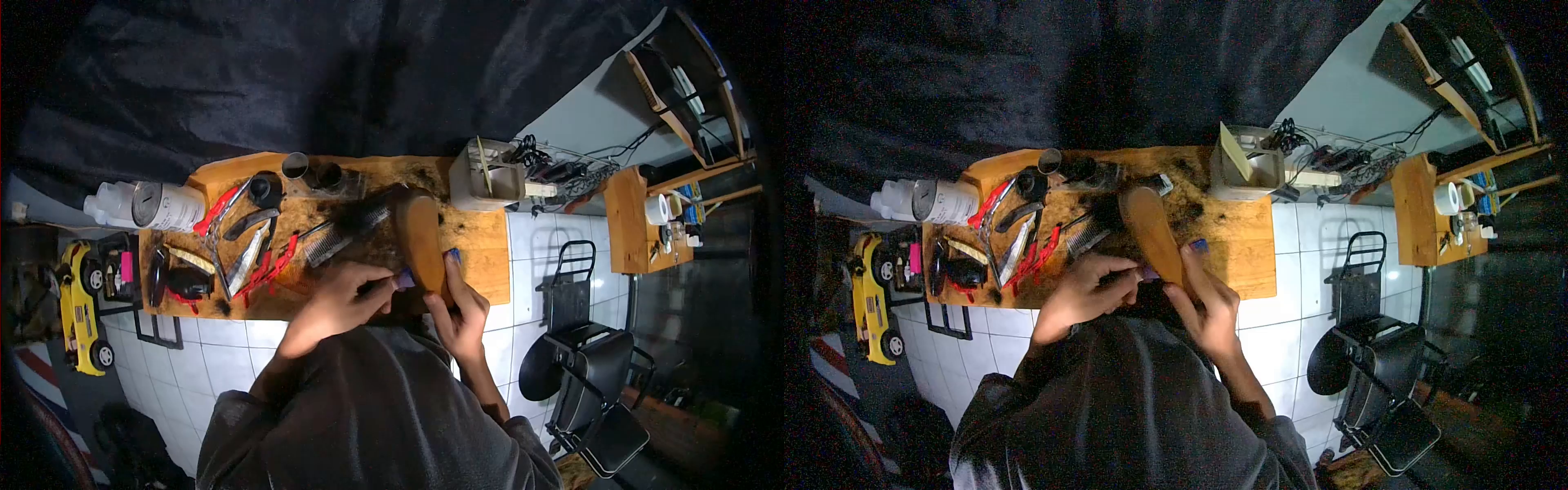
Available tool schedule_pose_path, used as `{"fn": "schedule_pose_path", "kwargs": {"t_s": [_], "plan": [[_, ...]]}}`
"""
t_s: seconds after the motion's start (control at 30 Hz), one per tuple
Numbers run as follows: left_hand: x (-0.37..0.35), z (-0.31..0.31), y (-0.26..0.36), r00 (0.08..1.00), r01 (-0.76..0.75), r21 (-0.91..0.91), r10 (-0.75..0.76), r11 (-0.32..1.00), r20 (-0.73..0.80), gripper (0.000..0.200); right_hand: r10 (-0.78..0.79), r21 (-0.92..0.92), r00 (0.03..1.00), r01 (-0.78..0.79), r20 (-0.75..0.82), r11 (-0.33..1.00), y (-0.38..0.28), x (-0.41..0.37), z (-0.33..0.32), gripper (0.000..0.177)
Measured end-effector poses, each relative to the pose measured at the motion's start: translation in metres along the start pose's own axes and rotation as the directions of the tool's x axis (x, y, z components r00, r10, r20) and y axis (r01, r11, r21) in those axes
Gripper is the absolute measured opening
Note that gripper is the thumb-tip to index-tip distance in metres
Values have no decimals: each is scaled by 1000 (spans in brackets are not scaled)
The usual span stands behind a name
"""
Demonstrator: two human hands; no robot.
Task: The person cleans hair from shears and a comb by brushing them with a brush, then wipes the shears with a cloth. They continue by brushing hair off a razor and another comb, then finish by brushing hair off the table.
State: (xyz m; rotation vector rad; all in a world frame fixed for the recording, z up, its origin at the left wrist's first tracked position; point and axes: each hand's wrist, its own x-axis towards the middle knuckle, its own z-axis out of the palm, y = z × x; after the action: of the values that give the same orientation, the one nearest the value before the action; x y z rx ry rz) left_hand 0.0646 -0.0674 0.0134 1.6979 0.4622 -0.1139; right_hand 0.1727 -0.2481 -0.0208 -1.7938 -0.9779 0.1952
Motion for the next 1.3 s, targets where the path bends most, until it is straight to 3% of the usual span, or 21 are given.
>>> {"fn": "schedule_pose_path", "kwargs": {"t_s": [0.1,0.17,0.33,0.47,0.5,0.57,0.6,0.7,0.73,0.83,0.97,1.07,1.1,1.17,1.3], "plan": [[-1,-1,-1,984,-101,59,109,993,-140,20,-16,-34,1000,17,13,999,4,0,2,58],[-3,-8,3,983,-78,-46,69,996,-172,18,-104,-53,994,102,-32,993,22,-8,5,57],[-1,-23,-7,966,-49,-412,-61,910,-249,16,-64,-136,998,64,5,989,31,-26,0,56],[-2,-17,-3,994,61,-81,-68,995,-87,19,-104,-41,990,101,-94,994,22,-19,3,58],[1,-11,-6,998,-56,20,56,998,-10,20,-49,-30,996,47,-70,998,17,-13,1,58],[4,-3,-7,995,-29,31,26,999,92,20,62,-12,998,-62,-24,998,7,-4,-1,59],[0,4,-2,999,-27,-61,25,998,-40,20,55,-8,998,-55,-27,998,8,-3,-1,60],[-2,-9,5,994,-22,-170,3,985,-111,20,41,-4,999,-41,-17,999,14,0,2,59],[-4,-12,5,989,36,-350,-84,936,-123,20,47,-9,999,-47,-4,999,18,-5,3,59],[-5,-23,-3,973,-14,-478,-100,878,-210,20,31,-25,999,-31,11,999,31,-18,6,58],[-5,-25,-3,979,47,-432,-128,900,-160,20,28,16,999,-28,-23,999,27,-20,5,57],[-4,-14,-10,997,63,-186,-69,981,-25,21,196,81,980,-192,-39,978,17,-16,2,56],[-3,-10,-12,996,90,-228,-82,969,45,21,250,87,968,-246,-38,965,17,-14,3,55],[-2,-6,-14,997,-51,-177,39,983,-69,20,353,99,935,-349,-33,932,16,-9,4,54],[-5,-20,-7,975,17,-398,-104,917,-197,20,135,-5,990,-135,-37,991,28,-20,10,54]]}}
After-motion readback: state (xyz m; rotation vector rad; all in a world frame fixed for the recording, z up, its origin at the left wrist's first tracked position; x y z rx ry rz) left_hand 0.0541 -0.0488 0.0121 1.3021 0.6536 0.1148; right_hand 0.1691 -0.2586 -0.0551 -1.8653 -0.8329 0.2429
